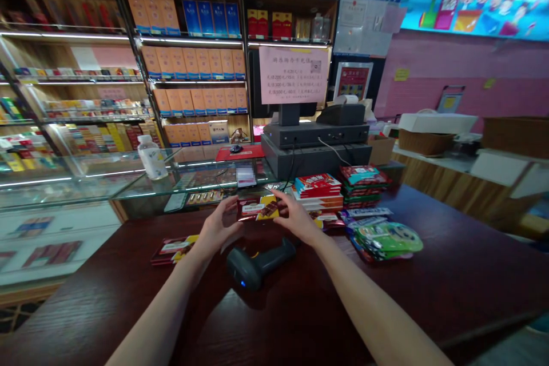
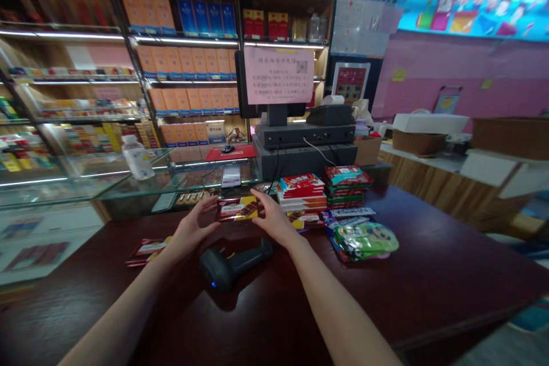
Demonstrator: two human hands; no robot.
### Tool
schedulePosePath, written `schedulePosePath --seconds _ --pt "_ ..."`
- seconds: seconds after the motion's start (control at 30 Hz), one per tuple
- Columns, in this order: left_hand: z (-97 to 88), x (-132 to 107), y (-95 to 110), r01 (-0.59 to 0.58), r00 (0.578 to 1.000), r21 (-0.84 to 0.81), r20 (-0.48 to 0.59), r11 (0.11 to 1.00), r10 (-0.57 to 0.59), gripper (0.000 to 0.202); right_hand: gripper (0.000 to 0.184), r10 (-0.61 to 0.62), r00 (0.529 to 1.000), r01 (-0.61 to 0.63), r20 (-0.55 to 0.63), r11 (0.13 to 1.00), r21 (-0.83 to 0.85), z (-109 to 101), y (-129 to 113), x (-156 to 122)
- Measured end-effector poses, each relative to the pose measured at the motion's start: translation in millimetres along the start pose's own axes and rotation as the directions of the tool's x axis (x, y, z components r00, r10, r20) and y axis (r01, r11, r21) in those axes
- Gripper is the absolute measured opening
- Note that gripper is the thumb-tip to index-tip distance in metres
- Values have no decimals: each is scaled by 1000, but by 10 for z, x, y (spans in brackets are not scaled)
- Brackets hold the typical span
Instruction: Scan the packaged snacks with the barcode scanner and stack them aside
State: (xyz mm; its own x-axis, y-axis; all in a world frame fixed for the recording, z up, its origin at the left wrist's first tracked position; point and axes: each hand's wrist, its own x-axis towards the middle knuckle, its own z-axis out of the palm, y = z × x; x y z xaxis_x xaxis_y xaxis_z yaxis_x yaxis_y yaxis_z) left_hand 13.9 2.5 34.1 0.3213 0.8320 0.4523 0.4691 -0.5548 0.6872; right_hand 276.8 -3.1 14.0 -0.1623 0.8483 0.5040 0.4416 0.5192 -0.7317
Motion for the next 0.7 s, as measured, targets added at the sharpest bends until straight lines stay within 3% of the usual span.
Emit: schedulePosePath --seconds 0.27,0.47,0.7 --pt "-18 -152 -122 64 998 -101 -20 993 -66 65 79 -28 998 23 62 996 81 101 -35 -76" --pt "-3 -182 -160 61 998 -171 33 983 -56 63 77 -35 996 28 86 997 76 129 3 -97" --pt "40 -199 -124 65 997 -211 -32 975 -73 56 57 26 997 -37 77 989 140 106 25 -130"
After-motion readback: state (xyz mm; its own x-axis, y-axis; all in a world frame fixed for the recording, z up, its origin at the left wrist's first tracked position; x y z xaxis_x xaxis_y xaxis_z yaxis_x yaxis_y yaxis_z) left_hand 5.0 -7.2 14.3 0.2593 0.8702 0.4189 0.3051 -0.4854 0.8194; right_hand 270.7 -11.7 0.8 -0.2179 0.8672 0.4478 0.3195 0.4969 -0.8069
